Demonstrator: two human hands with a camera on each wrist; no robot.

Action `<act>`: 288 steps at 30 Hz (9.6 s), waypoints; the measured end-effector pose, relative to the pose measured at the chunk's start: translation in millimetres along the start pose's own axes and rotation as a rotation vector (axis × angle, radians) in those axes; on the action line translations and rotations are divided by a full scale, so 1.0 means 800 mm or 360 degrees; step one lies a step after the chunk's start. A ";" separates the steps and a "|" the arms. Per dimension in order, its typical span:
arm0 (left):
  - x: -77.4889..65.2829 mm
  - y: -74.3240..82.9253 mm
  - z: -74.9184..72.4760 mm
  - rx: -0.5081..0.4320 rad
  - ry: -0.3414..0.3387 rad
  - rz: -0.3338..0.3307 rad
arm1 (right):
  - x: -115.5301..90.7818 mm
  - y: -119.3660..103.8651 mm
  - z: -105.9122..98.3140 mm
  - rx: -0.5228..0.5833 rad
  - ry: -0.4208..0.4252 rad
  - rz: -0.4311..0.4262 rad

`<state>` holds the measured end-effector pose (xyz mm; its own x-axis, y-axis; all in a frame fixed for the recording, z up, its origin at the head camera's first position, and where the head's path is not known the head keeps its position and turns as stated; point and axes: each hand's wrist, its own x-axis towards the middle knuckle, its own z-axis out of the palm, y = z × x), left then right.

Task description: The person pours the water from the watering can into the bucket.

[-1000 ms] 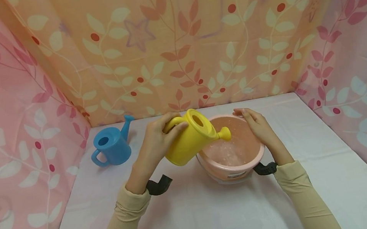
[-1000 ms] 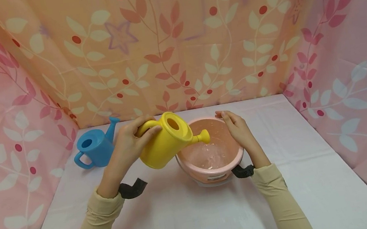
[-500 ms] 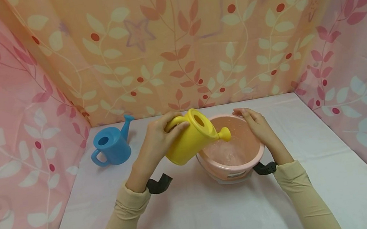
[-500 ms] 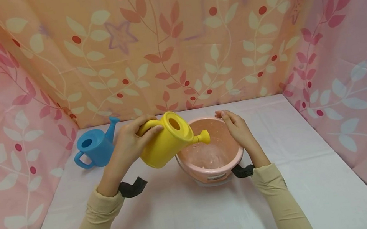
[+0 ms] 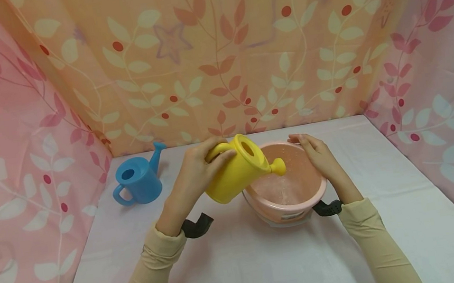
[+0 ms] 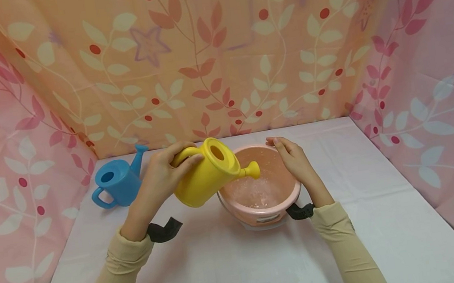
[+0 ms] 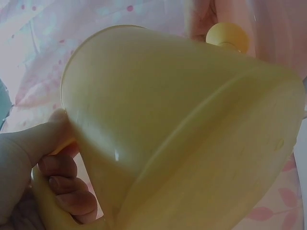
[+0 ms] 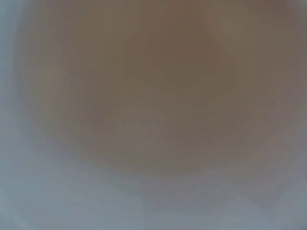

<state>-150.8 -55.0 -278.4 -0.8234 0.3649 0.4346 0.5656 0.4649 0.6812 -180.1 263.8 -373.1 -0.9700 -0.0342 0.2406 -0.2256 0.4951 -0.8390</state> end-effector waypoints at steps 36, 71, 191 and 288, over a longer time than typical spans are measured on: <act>0.005 0.010 0.001 0.0062 -0.0046 0.0040 | -0.002 0.000 0.000 -0.0002 0.0003 -0.0009; 0.011 0.014 0.002 0.0054 -0.0107 0.0025 | 0.000 -0.001 0.000 -0.0020 0.0004 0.0019; 0.020 0.022 0.009 0.0159 -0.0137 0.0131 | 0.001 -0.015 0.004 -0.0324 -0.0165 0.0202; 0.016 0.023 0.001 0.0125 -0.0145 0.0025 | 0.000 -0.011 0.004 -0.0295 -0.0116 0.0174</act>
<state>-150.8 -41.2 -260.6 -0.8088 0.4428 0.3869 0.5831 0.5189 0.6251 -178.6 256.4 -366.9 -0.9932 -0.0309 0.1119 -0.1050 0.6502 -0.7525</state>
